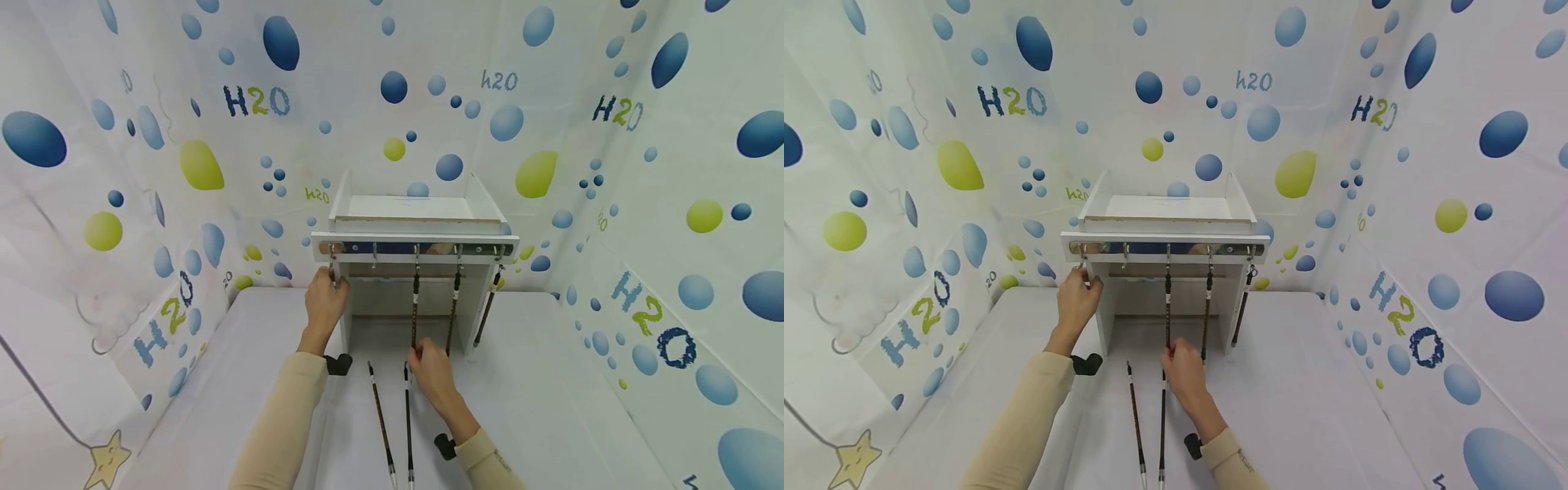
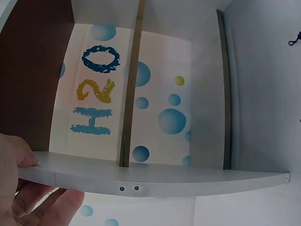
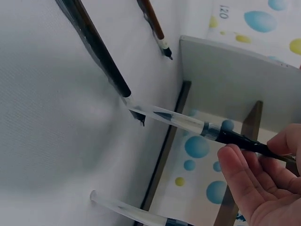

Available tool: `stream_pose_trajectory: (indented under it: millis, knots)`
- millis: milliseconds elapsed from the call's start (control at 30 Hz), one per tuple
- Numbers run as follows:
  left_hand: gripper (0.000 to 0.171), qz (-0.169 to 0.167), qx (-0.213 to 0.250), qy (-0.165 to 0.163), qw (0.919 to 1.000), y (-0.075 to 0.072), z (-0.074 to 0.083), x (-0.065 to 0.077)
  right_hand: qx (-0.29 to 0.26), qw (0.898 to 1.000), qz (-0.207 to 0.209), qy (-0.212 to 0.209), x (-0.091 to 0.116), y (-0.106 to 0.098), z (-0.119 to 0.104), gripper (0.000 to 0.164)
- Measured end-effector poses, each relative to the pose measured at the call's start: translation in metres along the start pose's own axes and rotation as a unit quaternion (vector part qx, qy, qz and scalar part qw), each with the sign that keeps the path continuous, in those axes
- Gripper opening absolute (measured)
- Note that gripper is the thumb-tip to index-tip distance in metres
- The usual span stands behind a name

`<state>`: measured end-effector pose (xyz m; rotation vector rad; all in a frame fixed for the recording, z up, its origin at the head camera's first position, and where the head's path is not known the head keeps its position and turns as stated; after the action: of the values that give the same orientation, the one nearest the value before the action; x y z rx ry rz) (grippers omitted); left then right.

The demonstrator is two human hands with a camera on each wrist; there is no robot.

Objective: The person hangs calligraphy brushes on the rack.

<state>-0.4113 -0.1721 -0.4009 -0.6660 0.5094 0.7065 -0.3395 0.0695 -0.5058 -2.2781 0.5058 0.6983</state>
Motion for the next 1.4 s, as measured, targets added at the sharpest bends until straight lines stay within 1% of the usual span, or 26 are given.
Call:
stream_pose_trajectory:
  millis: [233,567,833,967,1200,1300,1400]
  knots:
    - [0.028,0.003,0.004,0.002,1.0000,0.000,0.000,0.000,-0.006,1.000,-0.005,0.014,-0.005,0.007,0.004,0.008]
    - [0.026,0.006,0.010,0.003,0.9999,0.000,0.001,0.001,-0.021,0.999,-0.018,0.016,-0.012,0.014,0.007,0.009]
    - [0.026,-0.001,0.007,-0.001,1.0000,-0.001,0.001,0.001,-0.021,1.000,-0.017,0.005,-0.012,0.015,0.005,0.008]
    - [0.027,-0.001,0.007,-0.001,1.0000,-0.001,0.001,0.001,-0.011,1.000,-0.017,-0.005,-0.012,0.015,0.003,0.008]
    - [0.026,0.003,0.005,-0.001,1.0000,-0.001,0.000,0.001,-0.007,1.000,-0.014,-0.011,-0.010,0.010,0.000,0.010]
    - [0.027,0.003,0.006,-0.003,1.0000,0.000,-0.001,0.001,-0.013,1.000,-0.008,-0.013,-0.011,0.004,-0.004,0.009]
    - [0.028,0.005,0.007,-0.002,1.0000,0.000,-0.001,0.001,-0.024,0.999,0.006,-0.030,-0.014,-0.006,-0.012,0.009]
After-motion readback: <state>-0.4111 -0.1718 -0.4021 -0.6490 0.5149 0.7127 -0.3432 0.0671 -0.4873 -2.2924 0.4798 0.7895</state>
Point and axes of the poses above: each hand's wrist, its own x-axis away from the middle knuckle, its own y-axis out of the palm, z = x × y, the point moved 6 cm from there along -x, towards the middle knuckle, and after that the axes turned 15 degrees about z, right-handed, at the moved point
